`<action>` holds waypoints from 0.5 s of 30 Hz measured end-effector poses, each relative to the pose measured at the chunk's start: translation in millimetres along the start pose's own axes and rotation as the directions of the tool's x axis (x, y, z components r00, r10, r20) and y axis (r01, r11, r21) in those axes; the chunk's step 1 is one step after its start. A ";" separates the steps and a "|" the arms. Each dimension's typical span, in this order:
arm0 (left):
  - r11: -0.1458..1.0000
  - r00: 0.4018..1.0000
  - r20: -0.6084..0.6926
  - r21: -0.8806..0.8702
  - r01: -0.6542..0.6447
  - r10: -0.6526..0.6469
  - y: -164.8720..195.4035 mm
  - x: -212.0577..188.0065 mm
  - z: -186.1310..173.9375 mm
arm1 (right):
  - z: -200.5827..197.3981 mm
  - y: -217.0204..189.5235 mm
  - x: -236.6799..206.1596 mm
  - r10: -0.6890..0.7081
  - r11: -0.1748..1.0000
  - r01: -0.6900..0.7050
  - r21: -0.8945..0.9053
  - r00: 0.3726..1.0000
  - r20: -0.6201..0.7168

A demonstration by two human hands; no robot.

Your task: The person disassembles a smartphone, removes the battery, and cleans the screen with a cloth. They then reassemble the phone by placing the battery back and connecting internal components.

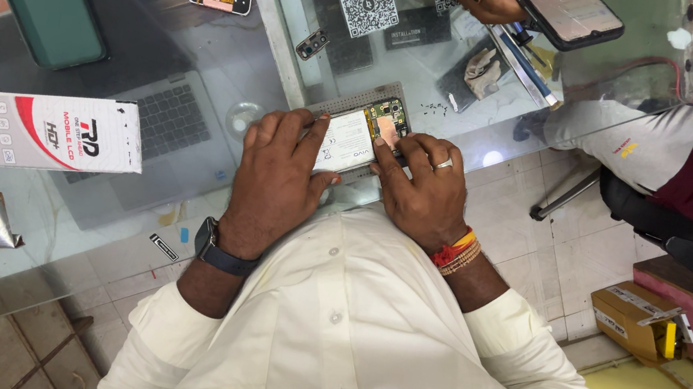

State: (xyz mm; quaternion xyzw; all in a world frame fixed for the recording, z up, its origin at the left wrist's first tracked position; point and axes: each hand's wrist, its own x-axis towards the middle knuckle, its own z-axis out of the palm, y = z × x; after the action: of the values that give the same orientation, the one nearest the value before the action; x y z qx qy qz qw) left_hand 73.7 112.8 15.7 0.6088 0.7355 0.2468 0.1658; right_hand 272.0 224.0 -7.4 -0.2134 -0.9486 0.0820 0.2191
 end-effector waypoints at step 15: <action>1.000 1.000 -0.001 -0.004 -0.022 0.022 -3.5 2.3 3.4 | 5.8 2.7 -4.5 -0.020 1.000 0.020 -0.018 0.999 -0.039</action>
State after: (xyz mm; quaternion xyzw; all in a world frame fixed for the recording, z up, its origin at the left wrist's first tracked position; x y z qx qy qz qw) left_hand 72.3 115.1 11.1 0.6167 0.7282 0.2503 0.1640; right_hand 274.0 224.1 -15.0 -0.2073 -0.9468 0.0674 0.2366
